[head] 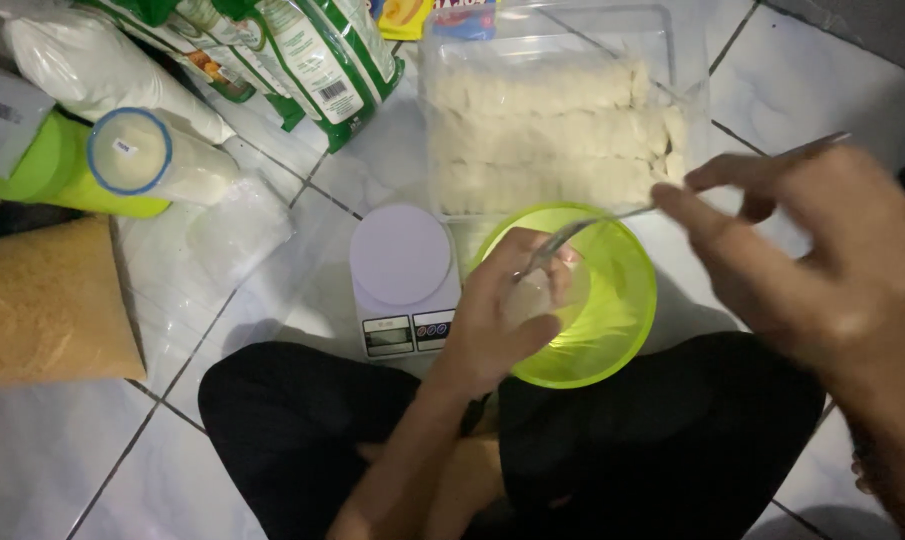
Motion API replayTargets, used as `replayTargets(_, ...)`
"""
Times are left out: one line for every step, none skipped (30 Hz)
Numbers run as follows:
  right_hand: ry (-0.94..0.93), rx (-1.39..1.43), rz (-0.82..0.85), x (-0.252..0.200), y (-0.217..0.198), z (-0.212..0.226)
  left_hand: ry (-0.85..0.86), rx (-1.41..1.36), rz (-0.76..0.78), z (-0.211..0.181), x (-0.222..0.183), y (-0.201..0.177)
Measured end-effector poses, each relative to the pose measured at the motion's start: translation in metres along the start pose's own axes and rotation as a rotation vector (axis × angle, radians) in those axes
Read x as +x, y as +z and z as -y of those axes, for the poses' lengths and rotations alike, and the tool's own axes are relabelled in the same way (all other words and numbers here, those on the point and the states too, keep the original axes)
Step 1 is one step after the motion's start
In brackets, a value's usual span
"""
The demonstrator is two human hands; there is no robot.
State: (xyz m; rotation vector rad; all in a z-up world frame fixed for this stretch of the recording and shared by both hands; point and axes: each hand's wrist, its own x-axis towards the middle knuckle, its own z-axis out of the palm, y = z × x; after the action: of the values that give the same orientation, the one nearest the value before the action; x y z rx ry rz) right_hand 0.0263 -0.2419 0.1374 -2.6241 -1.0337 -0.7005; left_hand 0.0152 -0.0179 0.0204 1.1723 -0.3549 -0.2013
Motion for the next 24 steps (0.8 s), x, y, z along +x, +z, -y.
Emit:
replayTargets(-0.002, 0.001, 0.0, -0.005, 0.006, -0.003, 0.001, 0.001, -0.002, 0.003, -0.002, -0.001)
replayTargets(0.073, 0.057, -0.056, -0.009, 0.013, -0.008, -0.094, -0.114, -0.065, 0.006, -0.003, -0.002)
replayTargets(0.148, 0.112, -0.112, -0.013, 0.019, -0.012, -0.189, -0.23, -0.13, 0.01, -0.004, -0.002)
replayTargets(0.142, 0.114, -0.114, -0.014, 0.024, -0.009, -0.183, -0.228, -0.133, -0.002, -0.006, -0.006)
replayTargets(0.216, 0.149, -0.164, -0.015, 0.029, -0.007, -0.097, -0.189, -0.115, -0.015, -0.009, -0.009)
replayTargets(0.293, 0.188, -0.215, -0.016, 0.034, -0.003, -0.014, -0.147, -0.096, -0.028, -0.012, -0.014)
replayTargets(0.29, 0.192, -0.218, -0.018, 0.044, -0.002, -0.012, -0.142, -0.099, -0.032, -0.017, -0.019)
replayTargets(0.322, 0.25, -0.267, -0.021, 0.056, -0.001, -0.074, 0.048, -0.19, -0.036, -0.022, -0.025)
replayTargets(0.353, 0.309, -0.316, -0.023, 0.067, 0.0, -0.135, 0.239, -0.28, -0.04, -0.026, -0.032)
replayTargets(0.352, 0.316, -0.32, -0.022, 0.071, 0.002, -0.134, 0.245, -0.284, -0.047, -0.027, -0.038)
replayTargets(0.354, 0.345, -0.293, -0.021, 0.076, 0.005, -0.093, 0.457, -0.3, -0.054, -0.027, -0.045)
replayTargets(0.359, 0.371, -0.26, -0.022, 0.079, 0.007, -0.054, 0.662, -0.311, -0.059, -0.028, -0.05)
replayTargets(0.361, 0.373, -0.258, -0.021, 0.08, 0.007, -0.057, 0.663, -0.311, -0.057, -0.029, -0.057)
replayTargets(0.363, 0.375, -0.241, -0.022, 0.08, 0.007, -0.054, 0.736, -0.373, -0.055, -0.029, -0.063)
replayTargets(0.364, 0.377, -0.224, -0.023, 0.079, 0.008, -0.051, 0.808, -0.434, -0.053, -0.03, -0.069)
replayTargets(0.36, 0.375, -0.224, -0.023, 0.08, 0.007, -0.047, 0.807, -0.437, -0.047, -0.03, -0.075)
replayTargets(0.361, 0.375, -0.223, -0.023, 0.081, 0.007, -0.014, 0.844, -0.453, -0.041, -0.029, -0.081)
replayTargets(0.366, 0.376, -0.221, -0.024, 0.081, 0.007, 0.015, 0.884, -0.467, -0.036, -0.03, -0.086)
replayTargets(0.364, 0.377, -0.221, -0.026, 0.084, 0.006, 0.016, 0.884, -0.469, -0.03, -0.03, -0.093)
replayTargets(0.376, 0.382, -0.21, -0.029, 0.086, 0.005, -0.019, 0.89, -0.463, -0.023, -0.03, -0.099)
replayTargets(0.389, 0.387, -0.199, -0.032, 0.089, 0.003, -0.054, 0.896, -0.457, -0.016, -0.03, -0.105)
replayTargets(0.387, 0.389, -0.198, -0.033, 0.089, 0.004, -0.055, 0.896, -0.46, -0.007, -0.032, -0.111)
replayTargets(0.394, 0.396, -0.188, -0.033, 0.09, 0.005, -0.158, 0.811, -0.499, 0.002, -0.033, -0.116)
replayTargets(0.4, 0.401, -0.18, -0.034, 0.091, 0.004, -0.256, 0.724, -0.535, 0.011, -0.032, -0.122)
